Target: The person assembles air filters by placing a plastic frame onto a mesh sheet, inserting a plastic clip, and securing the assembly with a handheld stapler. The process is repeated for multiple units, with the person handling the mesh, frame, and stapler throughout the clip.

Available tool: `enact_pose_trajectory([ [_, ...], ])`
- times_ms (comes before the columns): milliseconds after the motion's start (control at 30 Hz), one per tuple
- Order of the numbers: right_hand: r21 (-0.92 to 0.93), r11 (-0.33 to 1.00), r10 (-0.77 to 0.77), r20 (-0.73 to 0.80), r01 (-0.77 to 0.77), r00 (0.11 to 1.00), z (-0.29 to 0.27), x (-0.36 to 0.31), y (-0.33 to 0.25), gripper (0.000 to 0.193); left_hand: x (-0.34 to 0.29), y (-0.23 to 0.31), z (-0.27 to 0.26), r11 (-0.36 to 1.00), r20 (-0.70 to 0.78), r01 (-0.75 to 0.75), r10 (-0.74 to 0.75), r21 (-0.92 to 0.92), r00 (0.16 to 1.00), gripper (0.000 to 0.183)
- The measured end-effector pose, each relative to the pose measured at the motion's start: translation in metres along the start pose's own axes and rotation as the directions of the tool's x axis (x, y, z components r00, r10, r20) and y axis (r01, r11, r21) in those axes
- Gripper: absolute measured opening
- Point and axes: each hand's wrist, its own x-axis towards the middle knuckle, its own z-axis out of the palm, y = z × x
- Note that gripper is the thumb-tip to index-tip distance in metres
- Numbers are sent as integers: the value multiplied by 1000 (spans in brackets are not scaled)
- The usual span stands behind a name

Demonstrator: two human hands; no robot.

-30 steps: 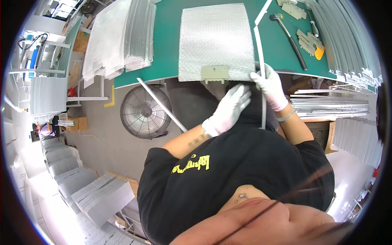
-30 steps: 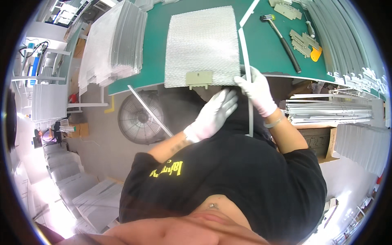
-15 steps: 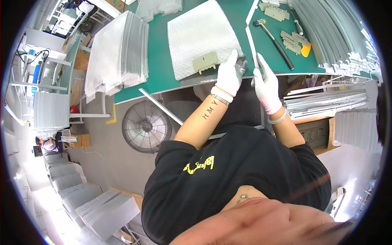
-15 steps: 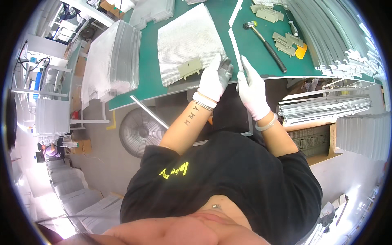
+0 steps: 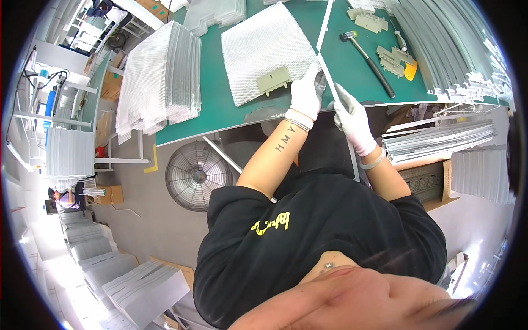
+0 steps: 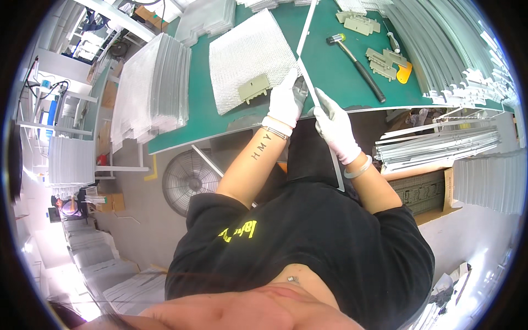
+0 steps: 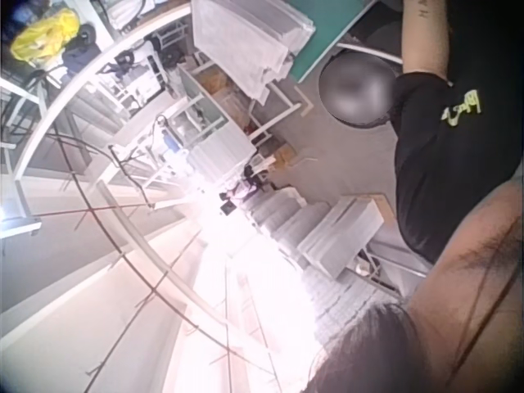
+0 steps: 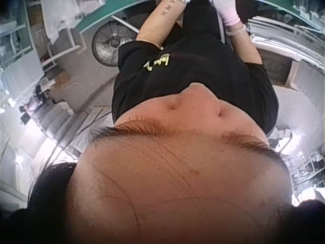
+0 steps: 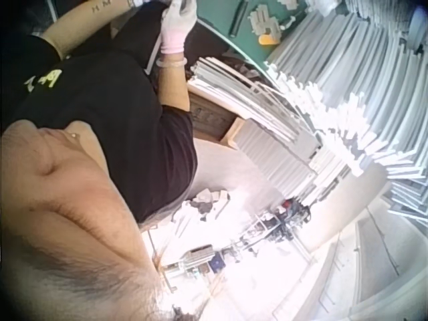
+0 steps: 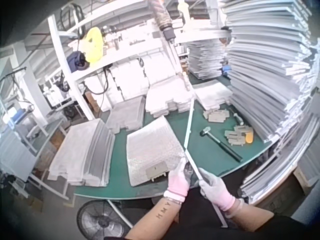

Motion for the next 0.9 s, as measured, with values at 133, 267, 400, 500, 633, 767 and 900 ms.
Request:
enact_pose_trajectory([
  [133,55,998,-5,67,2,998,-4,-6,1,52,3,-1,5,998,-10,-58,58,36,998,16],
  [267,123,992,16,66,-24,998,-3,-4,-2,52,-2,2,7,998,-56,-45,47,34,997,16],
  [400,102,995,10,65,-17,998,-2,-2,-4,53,-1,2,6,998,-64,-48,51,49,997,16],
  [500,40,999,19,44,-21,999,-2,-1,-2,52,0,2,7,997,-36,-52,54,55,998,18],
  [633,-52,999,11,29,-9,1000,-2,-1,4,52,4,0,5,995,-19,-85,86,43,996,18],
  [767,65,998,10,50,-13,999,-2,-7,-2,52,6,0,6,997,-22,-72,73,40,997,18],
  [900,112,994,14,42,-18,999,-1,-4,-2,52,3,1,6,998,-40,-67,68,23,997,19],
])
